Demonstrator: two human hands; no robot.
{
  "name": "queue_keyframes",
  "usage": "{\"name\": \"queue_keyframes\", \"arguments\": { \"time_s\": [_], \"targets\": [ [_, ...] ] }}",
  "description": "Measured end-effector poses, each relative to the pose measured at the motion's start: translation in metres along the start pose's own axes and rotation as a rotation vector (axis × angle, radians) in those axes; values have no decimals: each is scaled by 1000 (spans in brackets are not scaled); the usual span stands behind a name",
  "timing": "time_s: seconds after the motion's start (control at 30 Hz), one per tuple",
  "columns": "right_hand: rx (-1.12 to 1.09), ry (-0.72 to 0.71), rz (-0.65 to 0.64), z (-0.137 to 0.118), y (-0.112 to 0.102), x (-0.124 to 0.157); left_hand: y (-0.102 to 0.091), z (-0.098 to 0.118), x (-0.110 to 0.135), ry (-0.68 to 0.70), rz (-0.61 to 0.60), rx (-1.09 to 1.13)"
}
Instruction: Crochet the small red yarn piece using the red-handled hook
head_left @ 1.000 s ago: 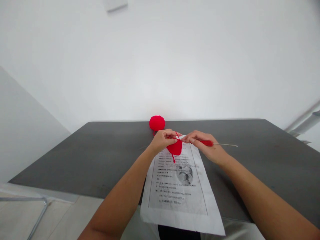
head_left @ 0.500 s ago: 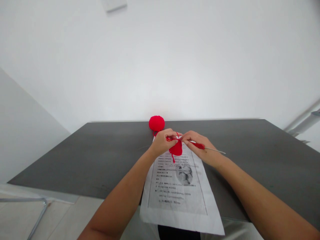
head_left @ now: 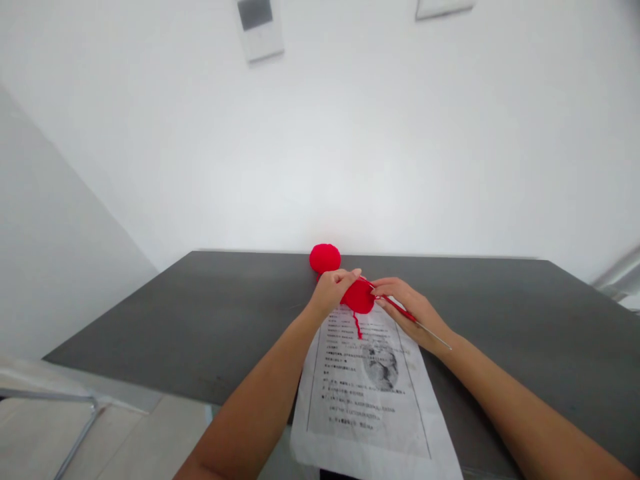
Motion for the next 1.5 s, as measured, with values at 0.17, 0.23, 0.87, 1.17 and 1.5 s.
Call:
{"name": "queue_keyframes", "arguments": {
  "time_s": [0.17,0.23,0.87,1.17,1.5],
  "targets": [
    [15,-61,16,1,0,1,5,-15,-2,-224,-51,314],
    [24,-76,18,0,1,0,10,-18,-1,-251,-88,421],
    [261,-1,80,8,8,1,21,-23,0,-161,12,409],
    [279,-20,6,4,7,0,11,-16,-1,186,99,-132],
    [280,-72,5,0,4,-1,4,-10,-1,136,66,-189]
  ]
}}
Point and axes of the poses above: each hand's wrist, its own x-axis away from the middle knuckle, its own y-axis out of the palm, z = x × y, the point moved 2 cm from there along -x, towards the middle knuckle, and after that the axes turned 6 degrees about y, right-handed, at the moved point
